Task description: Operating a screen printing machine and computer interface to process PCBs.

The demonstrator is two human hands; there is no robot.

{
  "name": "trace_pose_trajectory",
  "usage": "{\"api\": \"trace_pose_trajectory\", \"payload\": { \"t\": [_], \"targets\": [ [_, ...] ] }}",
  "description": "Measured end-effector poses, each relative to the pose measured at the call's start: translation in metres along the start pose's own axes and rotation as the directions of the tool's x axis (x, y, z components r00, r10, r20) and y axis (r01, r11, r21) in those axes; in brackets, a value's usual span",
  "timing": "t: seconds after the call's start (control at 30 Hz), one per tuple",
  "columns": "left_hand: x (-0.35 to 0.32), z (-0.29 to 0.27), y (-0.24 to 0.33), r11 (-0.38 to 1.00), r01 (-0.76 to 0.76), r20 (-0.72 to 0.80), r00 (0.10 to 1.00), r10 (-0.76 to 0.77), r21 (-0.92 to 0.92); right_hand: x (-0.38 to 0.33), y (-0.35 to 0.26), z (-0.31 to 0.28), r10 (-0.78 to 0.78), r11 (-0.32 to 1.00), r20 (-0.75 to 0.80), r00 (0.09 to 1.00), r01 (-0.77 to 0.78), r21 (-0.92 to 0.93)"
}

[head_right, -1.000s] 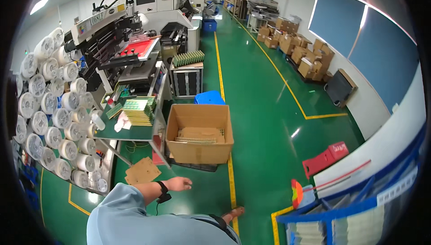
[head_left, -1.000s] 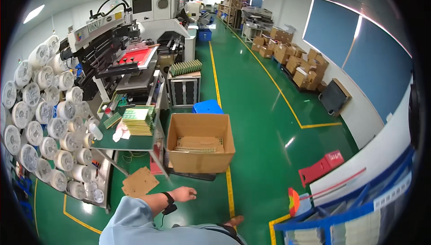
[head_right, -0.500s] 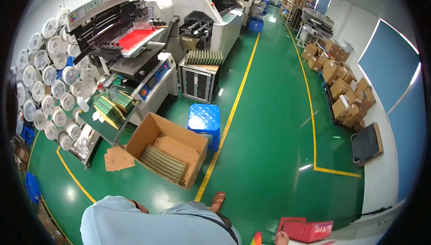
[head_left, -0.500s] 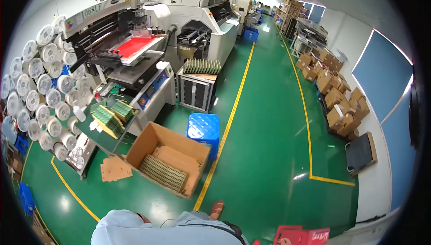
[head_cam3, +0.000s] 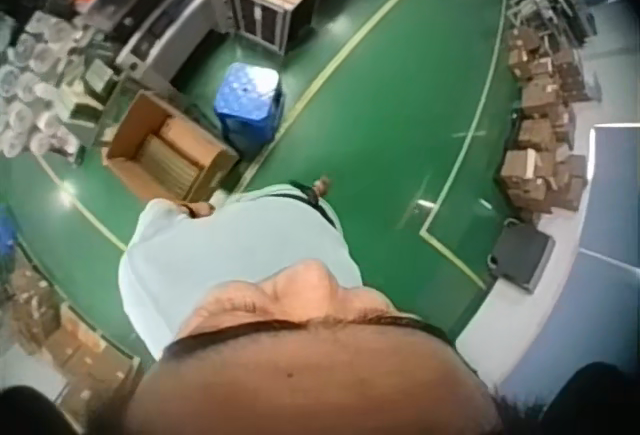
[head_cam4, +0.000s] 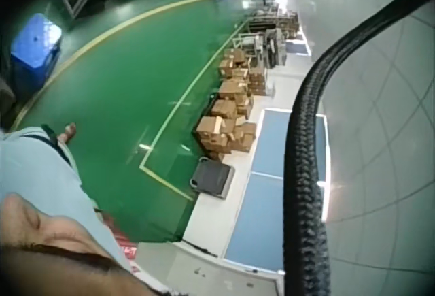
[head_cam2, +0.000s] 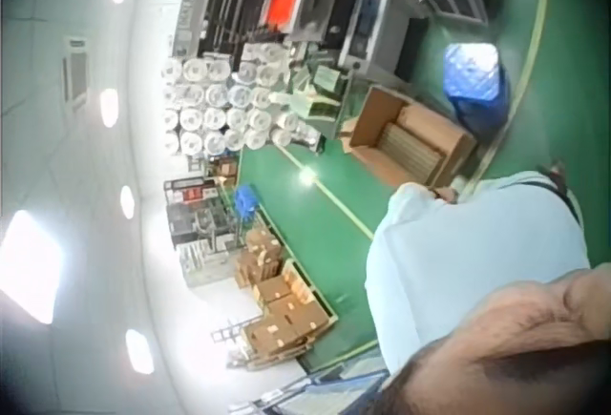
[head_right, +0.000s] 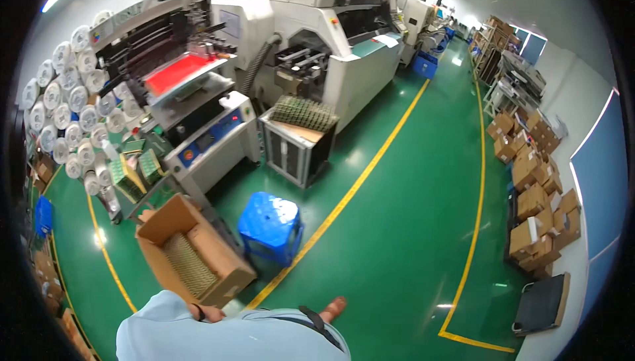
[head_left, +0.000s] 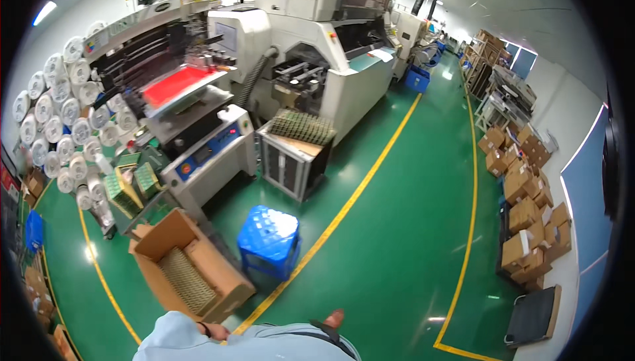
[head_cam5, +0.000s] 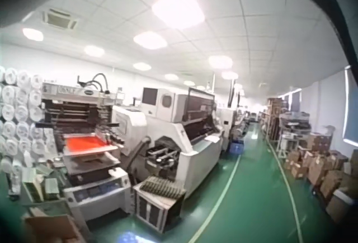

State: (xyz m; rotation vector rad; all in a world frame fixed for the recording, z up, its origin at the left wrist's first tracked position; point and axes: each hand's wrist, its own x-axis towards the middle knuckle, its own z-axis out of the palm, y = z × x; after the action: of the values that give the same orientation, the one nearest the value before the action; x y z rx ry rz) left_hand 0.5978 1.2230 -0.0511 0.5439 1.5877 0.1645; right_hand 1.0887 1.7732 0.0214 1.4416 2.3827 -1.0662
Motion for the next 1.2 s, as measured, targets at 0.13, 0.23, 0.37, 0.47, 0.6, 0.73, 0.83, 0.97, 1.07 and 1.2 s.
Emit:
{"api": "trace_pose_trajectory", "payload": {
  "t": [0.13,0.23,0.37,0.47,0.6,0.73,0.83,0.97,1.07,1.2],
  "targets": [
    [0.027,-0.048,0.1,0.995,0.086,-0.093,0.992,-0.08,0.059,0.122,0.002,-0.092,0.038,0.986,0.199,0.979,-0.004,-0.169],
    [0.024,-0.134,0.202,0.985,-0.027,-0.253,0.967,-0.018,-0.173,0.255,0.045,-0.171,-0.328,0.634,0.164,0.93,0.346,-0.691],
    [0.04,-0.187,0.275,0.853,-0.099,-0.475,0.86,-0.186,-0.513,0.45,-0.173,-0.265,0.078,0.932,-0.034,0.996,-0.06,0.358],
    [0.085,-0.242,0.282,0.875,-0.107,-0.613,0.753,-0.239,-0.472,0.569,-0.267,-0.287,-0.115,0.958,-0.082,0.99,0.132,0.253],
    [0.124,-0.307,0.281,0.892,0.012,-0.519,0.81,-0.273,-0.451,0.641,-0.428,-0.242,-0.131,0.955,0.144,0.981,0.087,0.282],
    [0.101,-0.408,0.306,0.783,-0.069,-0.556,0.742,-0.374,-0.619,0.74,-0.527,-0.186,-0.365,0.923,0.356,0.86,0.385,0.017],
    [0.075,-0.467,0.32,0.752,-0.061,-0.59,0.664,-0.46,-0.656,0.791,-0.638,-0.162,-0.571,0.79,0.358,0.739,0.613,-0.004],
    [0.077,-0.503,0.3,0.648,-0.11,-0.585,0.563,-0.584,-0.754,0.878,-0.743,-0.11,-0.565,0.807,0.414,0.714,0.584,0.094],
    [0.071,-0.542,0.317,0.562,-0.115,-0.527,0.536,-0.659,-0.819,0.96,-0.777,-0.054,-0.58,0.814,0.346,0.737,0.528,0.241],
    [0.024,-0.576,0.371,0.476,-0.019,-0.401,0.57,-0.718,-0.879,0.988,-0.838,-0.017,-0.488,0.867,0.42,0.765,0.371,0.331]
  ]
}}
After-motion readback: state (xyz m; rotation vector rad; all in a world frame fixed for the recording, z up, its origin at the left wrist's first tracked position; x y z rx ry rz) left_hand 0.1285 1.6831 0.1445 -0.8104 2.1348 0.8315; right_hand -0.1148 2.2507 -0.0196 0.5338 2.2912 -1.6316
